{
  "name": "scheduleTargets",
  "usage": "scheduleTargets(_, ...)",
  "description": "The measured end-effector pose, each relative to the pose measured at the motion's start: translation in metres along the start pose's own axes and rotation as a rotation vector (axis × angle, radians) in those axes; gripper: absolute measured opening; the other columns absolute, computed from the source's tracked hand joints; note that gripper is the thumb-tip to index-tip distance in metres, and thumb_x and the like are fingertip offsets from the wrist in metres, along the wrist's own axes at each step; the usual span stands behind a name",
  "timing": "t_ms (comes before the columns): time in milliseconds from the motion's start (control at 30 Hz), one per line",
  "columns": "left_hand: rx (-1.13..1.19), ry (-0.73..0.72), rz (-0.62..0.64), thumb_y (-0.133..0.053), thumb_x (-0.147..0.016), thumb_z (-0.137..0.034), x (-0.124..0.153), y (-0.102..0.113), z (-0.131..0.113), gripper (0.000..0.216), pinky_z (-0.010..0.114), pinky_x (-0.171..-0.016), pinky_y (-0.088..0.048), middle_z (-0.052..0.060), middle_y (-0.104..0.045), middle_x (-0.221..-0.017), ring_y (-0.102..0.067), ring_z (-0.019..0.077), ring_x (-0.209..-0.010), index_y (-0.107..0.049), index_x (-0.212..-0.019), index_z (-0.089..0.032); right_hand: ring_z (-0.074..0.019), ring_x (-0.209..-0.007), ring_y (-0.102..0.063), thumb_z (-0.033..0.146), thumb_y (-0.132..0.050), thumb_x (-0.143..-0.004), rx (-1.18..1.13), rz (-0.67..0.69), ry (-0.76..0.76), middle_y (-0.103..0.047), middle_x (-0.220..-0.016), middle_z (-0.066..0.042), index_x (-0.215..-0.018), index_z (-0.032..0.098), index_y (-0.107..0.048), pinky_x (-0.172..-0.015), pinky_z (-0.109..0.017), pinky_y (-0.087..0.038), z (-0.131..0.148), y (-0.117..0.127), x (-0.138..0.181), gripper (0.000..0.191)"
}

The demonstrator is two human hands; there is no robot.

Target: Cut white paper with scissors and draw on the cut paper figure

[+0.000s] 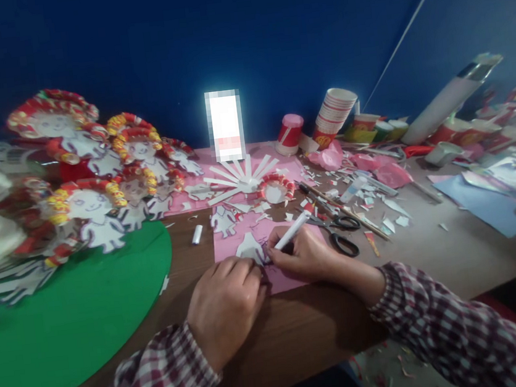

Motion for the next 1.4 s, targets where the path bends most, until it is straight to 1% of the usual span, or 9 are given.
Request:
scheduleTargets(267, -0.005, -0.002, -0.011, -0.046, -0.085, -0.026, 0.000, 0.000, -0.001, 0.017, 0.039, -0.070, -0.045, 0.005, -0.061, -0.086, -0.054, 0.0226, -0.082, -0.060, -0.088, -0.018, -0.0087, -0.048, -0.045, 0.024, -0.052, -0.075, -0.028, 0.012, -0.005, -0.051, -0.052, 0.003, -0.069, 0.017, -0.054, -0.045, -0.017, -0.034, 0.001, -0.001, 0.000, 0.010)
scheduleTargets(400, 0.002, 0.006, -0.003, -0.046, -0.084, -0.026, 0.000, -0.001, -0.001, 0.016, 0.039, -0.070, -0.045, 0.005, -0.061, -0.086, -0.053, 0.0227, -0.083, -0.060, -0.087, -0.018, -0.0082, -0.048, -0.044, 0.025, -0.053, -0.075, -0.069, -0.027, -0.035, -0.050, -0.053, 0.004, -0.070, 0.016, -0.054, -0.044, -0.017, -0.033, 0.000, 0.005, -0.001, 0.010)
scheduleTargets(500, 0.014, 0.016, 0.016, -0.046, -0.084, -0.026, 0.000, -0.001, 0.000, 0.016, 0.039, -0.071, -0.045, 0.005, -0.061, -0.088, -0.053, 0.0227, -0.084, -0.060, -0.088, -0.018, -0.0081, -0.049, -0.045, 0.024, -0.053, -0.076, -0.149, -0.044, -0.051, -0.050, -0.053, 0.004, -0.069, 0.016, -0.053, -0.045, -0.016, -0.035, 0.001, 0.010, -0.002, 0.010)
scheduleTargets(600, 0.031, 0.031, 0.035, -0.046, -0.084, -0.025, 0.001, -0.001, 0.000, 0.016, 0.039, -0.072, -0.045, 0.005, -0.060, -0.088, -0.054, 0.0224, -0.085, -0.059, -0.089, -0.019, -0.0084, -0.050, -0.047, 0.022, -0.053, -0.076, -0.288, -0.036, -0.053, -0.051, -0.055, 0.003, -0.070, 0.015, -0.053, -0.047, -0.017, -0.037, 0.001, 0.012, -0.004, 0.009)
scheduleTargets(700, 0.041, 0.049, 0.041, -0.046, -0.084, -0.025, 0.001, -0.001, 0.001, 0.015, 0.039, -0.071, -0.045, 0.005, -0.059, -0.088, -0.054, 0.0222, -0.085, -0.059, -0.090, -0.019, -0.0081, -0.050, -0.045, 0.024, -0.053, -0.078, -0.390, -0.053, -0.052, -0.049, -0.056, 0.003, -0.072, 0.015, -0.054, -0.047, -0.018, -0.036, 0.000, 0.012, -0.005, 0.010)
scheduleTargets(900, 0.065, 0.061, 0.030, -0.045, -0.085, -0.026, 0.001, -0.002, 0.002, 0.015, 0.039, -0.073, -0.045, 0.005, -0.059, -0.088, -0.053, 0.0220, -0.085, -0.058, -0.089, -0.019, -0.0074, -0.049, -0.043, 0.028, -0.055, -0.078, -0.523, -0.063, -0.047, -0.048, -0.056, 0.003, -0.073, 0.016, -0.054, -0.047, -0.018, -0.035, -0.006, 0.010, -0.007, 0.014)
scheduleTargets(1033, 0.078, 0.056, 0.021, -0.044, -0.086, -0.027, 0.002, -0.001, 0.002, 0.017, 0.039, -0.074, -0.044, 0.005, -0.059, -0.088, -0.053, 0.0218, -0.085, -0.059, -0.088, -0.019, -0.0075, -0.049, -0.044, 0.030, -0.059, -0.076, -0.576, -0.077, -0.052, -0.049, -0.056, 0.003, -0.073, 0.015, -0.055, -0.048, -0.018, -0.036, -0.008, 0.011, -0.008, 0.016)
scheduleTargets(1233, 0.074, 0.037, -0.024, -0.045, -0.086, -0.027, 0.001, 0.001, 0.003, 0.017, 0.037, -0.072, -0.043, 0.005, -0.059, -0.083, -0.054, 0.0206, -0.082, -0.060, -0.082, -0.019, -0.0051, -0.041, -0.037, 0.037, -0.059, -0.076, -0.666, -0.114, -0.133, -0.048, -0.052, 0.005, -0.074, 0.016, -0.052, -0.037, -0.016, -0.030, -0.010, 0.009, -0.007, 0.023)
scheduleTargets(1400, 0.055, -0.029, -0.102, -0.047, -0.084, -0.026, 0.001, 0.005, 0.001, 0.015, 0.034, -0.067, -0.042, 0.005, -0.058, -0.079, -0.053, 0.0193, -0.078, -0.059, -0.079, -0.018, -0.0039, -0.037, -0.032, 0.040, -0.058, -0.076, -0.732, -0.178, -0.172, -0.048, -0.053, 0.005, -0.077, 0.016, -0.050, -0.032, -0.014, -0.026, -0.008, 0.010, -0.005, 0.026)
Point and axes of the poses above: each hand's wrist, its own x-axis away from the middle knuckle, its own y-axis out of the back of the hand, z = x × y, the point moved 5 cm from there along -x, towards the middle knuckle
